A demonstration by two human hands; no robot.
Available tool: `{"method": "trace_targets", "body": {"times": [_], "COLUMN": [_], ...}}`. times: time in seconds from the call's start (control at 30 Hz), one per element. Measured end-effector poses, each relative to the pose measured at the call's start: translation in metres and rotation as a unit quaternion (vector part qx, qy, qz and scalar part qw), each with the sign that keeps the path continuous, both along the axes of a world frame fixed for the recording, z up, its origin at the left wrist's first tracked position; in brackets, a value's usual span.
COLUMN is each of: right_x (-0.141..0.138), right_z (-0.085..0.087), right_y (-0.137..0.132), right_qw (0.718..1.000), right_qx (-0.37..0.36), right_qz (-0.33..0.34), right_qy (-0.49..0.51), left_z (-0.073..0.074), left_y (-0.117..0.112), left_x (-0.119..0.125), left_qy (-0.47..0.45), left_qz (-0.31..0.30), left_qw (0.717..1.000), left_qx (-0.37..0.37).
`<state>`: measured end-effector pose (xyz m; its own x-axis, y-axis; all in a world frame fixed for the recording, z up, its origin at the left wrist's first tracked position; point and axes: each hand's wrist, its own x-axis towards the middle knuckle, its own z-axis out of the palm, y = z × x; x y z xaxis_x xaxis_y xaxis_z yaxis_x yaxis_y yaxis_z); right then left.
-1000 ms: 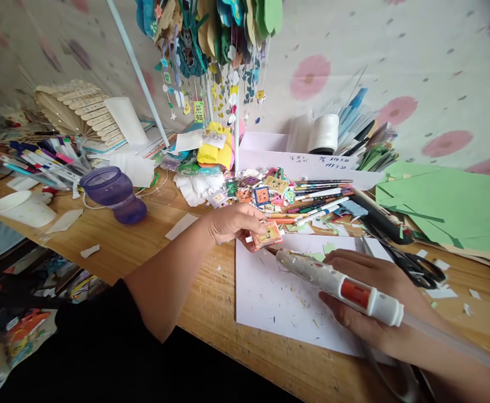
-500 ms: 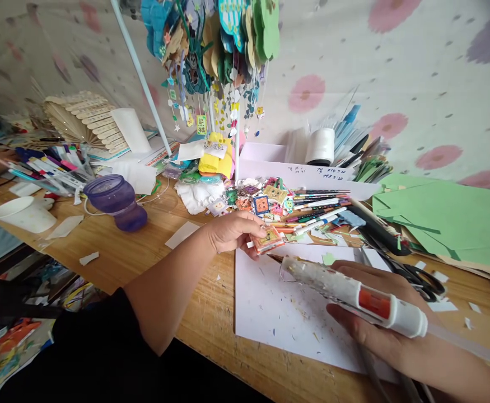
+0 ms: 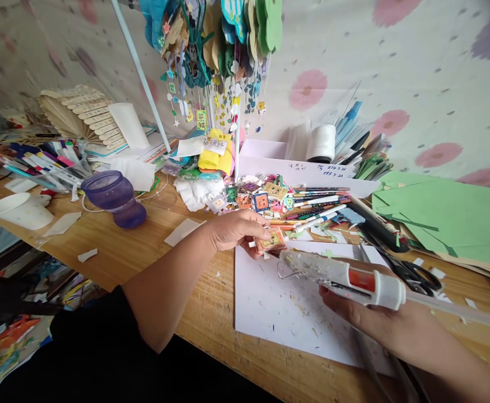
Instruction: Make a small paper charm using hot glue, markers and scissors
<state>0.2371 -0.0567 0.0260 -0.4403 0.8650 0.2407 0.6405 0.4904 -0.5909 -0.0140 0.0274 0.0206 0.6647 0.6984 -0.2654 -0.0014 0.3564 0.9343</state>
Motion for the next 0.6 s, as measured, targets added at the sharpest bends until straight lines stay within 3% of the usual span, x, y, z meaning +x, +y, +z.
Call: {"method": "trace_targets", "body": {"times": [0.1, 0.27, 0.6], "right_x": [0.0009, -0.0004, 0.0005], "right_z": [-0.0014, 0.0053, 0.0038], "right_y": [-0.0012, -0.0022, -0.0002], "right_qw": [0.999, 0.998, 0.999], "right_qx": [-0.033, -0.055, -0.021], "right_qz": [-0.033, -0.003, -0.015], "right_qy": [0.028, 0.037, 0.036], "left_z": [0.0008, 0.0013, 0.0052], "left_y": [-0.0007, 0.0005, -0.0023], "left_x": [0.0007, -0.0003, 0.0036], "left_qy": [-0.004, -0.009, -0.029], "left_qz": [0.001, 0.018, 0.075], "left_qw": [1.000, 1.000, 0.997], "left_qx": [-0.002, 0.003, 0.001]}}
